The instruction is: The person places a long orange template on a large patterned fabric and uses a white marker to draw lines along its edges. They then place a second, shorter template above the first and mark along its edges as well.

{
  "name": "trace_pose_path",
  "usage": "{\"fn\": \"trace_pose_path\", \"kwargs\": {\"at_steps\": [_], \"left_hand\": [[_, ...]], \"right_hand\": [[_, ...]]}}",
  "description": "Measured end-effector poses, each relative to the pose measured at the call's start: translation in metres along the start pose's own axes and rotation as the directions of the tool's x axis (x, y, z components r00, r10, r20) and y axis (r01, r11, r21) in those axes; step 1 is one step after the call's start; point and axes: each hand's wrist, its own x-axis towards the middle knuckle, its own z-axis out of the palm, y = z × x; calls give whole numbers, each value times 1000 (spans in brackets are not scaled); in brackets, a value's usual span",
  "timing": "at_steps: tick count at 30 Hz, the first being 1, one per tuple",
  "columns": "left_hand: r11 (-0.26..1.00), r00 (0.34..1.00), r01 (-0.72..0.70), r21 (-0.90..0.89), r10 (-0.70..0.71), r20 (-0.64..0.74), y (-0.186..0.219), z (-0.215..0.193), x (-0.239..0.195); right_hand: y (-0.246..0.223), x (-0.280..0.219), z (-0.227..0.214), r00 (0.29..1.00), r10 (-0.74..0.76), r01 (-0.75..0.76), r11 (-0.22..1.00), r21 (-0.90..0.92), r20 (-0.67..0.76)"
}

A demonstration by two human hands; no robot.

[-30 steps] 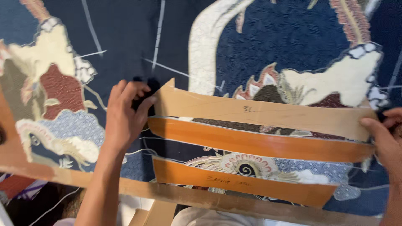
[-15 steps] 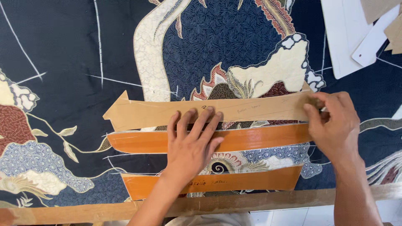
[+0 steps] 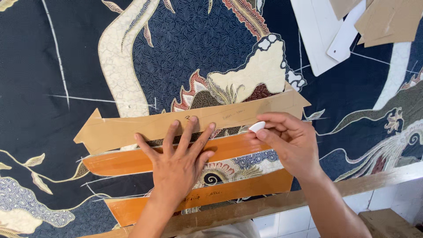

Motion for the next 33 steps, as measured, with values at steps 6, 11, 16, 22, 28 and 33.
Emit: {"fn": "trace_pose_path", "kwargs": {"at_steps": [6, 11, 16, 22, 28, 33], "left_hand": [[1000, 1000, 10, -16, -10, 2, 1, 0, 1], [999, 1000, 22, -25, -23, -11, 1, -6, 2], [997, 999, 30, -69, -32, -21, 0, -10, 3], [985, 998, 53, -164, -58, -25, -1, -3, 0], [973, 998, 63, -222, -60, 22, -1, 7, -3], [960, 994, 54, -275, -27, 102, -2, 7, 1]], "right_hand": [[-5, 2, 6, 962, -273, 271, 935, -230, 21], [-16, 12, 26, 955, -298, 290, 934, -208, -7], [-31, 30, 49, 984, -67, 82, 993, -84, 163], [-44, 38, 78, 948, -24, 27, 1000, -6, 316], [-52, 44, 115, 921, -21, 41, 998, -44, 389], [-56, 52, 150, 885, -90, 192, 964, -182, 456]]}}
